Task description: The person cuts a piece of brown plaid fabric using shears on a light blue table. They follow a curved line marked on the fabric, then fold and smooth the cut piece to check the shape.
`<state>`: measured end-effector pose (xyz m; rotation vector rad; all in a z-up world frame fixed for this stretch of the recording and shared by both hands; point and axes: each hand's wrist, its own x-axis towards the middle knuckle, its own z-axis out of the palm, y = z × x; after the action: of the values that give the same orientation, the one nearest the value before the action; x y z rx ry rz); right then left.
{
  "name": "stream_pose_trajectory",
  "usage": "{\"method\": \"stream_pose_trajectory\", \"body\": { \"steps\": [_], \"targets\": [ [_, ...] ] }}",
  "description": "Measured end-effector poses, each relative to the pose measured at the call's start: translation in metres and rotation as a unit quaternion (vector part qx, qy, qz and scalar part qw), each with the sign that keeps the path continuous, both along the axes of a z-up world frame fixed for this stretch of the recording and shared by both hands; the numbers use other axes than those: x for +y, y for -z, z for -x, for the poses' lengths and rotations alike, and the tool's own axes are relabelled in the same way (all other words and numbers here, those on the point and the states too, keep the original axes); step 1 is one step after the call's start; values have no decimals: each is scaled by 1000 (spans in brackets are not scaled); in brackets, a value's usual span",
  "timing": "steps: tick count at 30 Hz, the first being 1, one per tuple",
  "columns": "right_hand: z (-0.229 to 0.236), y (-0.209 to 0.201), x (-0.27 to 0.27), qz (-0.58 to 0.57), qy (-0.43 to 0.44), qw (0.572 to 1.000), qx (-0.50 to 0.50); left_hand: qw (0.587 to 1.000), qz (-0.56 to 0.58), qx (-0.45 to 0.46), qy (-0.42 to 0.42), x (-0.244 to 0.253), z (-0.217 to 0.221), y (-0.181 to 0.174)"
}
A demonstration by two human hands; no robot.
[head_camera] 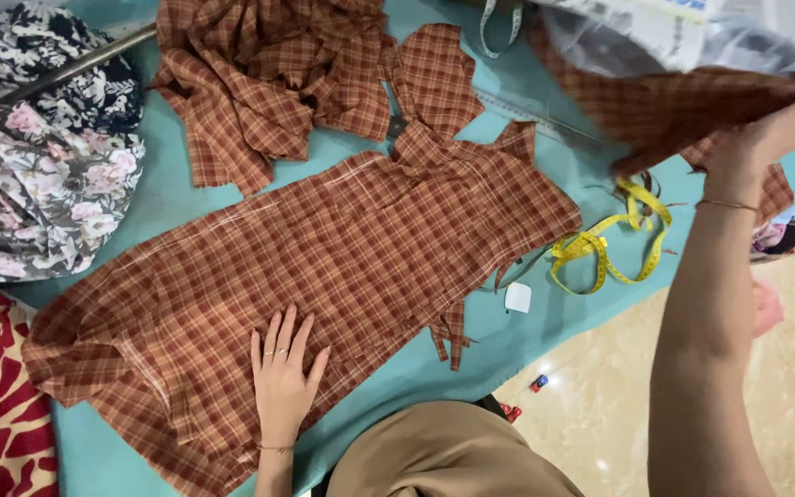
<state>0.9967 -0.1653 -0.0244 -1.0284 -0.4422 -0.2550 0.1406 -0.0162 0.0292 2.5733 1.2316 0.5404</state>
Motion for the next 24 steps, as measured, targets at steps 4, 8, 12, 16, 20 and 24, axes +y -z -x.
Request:
{"method": "stream_pose_trajectory", "body": {
  "steps": [4,8,12,16,20,24],
  "targets": [
    [44,-57,7,-95,-155,981,62,1000,2,-10,-2,1,1,1],
    [322,-193,56,37,-220,964,-148,997,48,-52,-30,-3,-10,-12],
    [510,-113,65,615,-71,725,-303,883,315,-347,-20,-5,-24,-30],
    [662,-122,95,290,-649,684,-164,454,665,-593,6,-3,-21,-47],
    [695,-74,84,350,-684,630,-118,417,660,-624,-38,5,11,-36],
    [673,-68,64,422,-697,578,-29,561,609,-554,-84,6,29,-21]
  ]
}}
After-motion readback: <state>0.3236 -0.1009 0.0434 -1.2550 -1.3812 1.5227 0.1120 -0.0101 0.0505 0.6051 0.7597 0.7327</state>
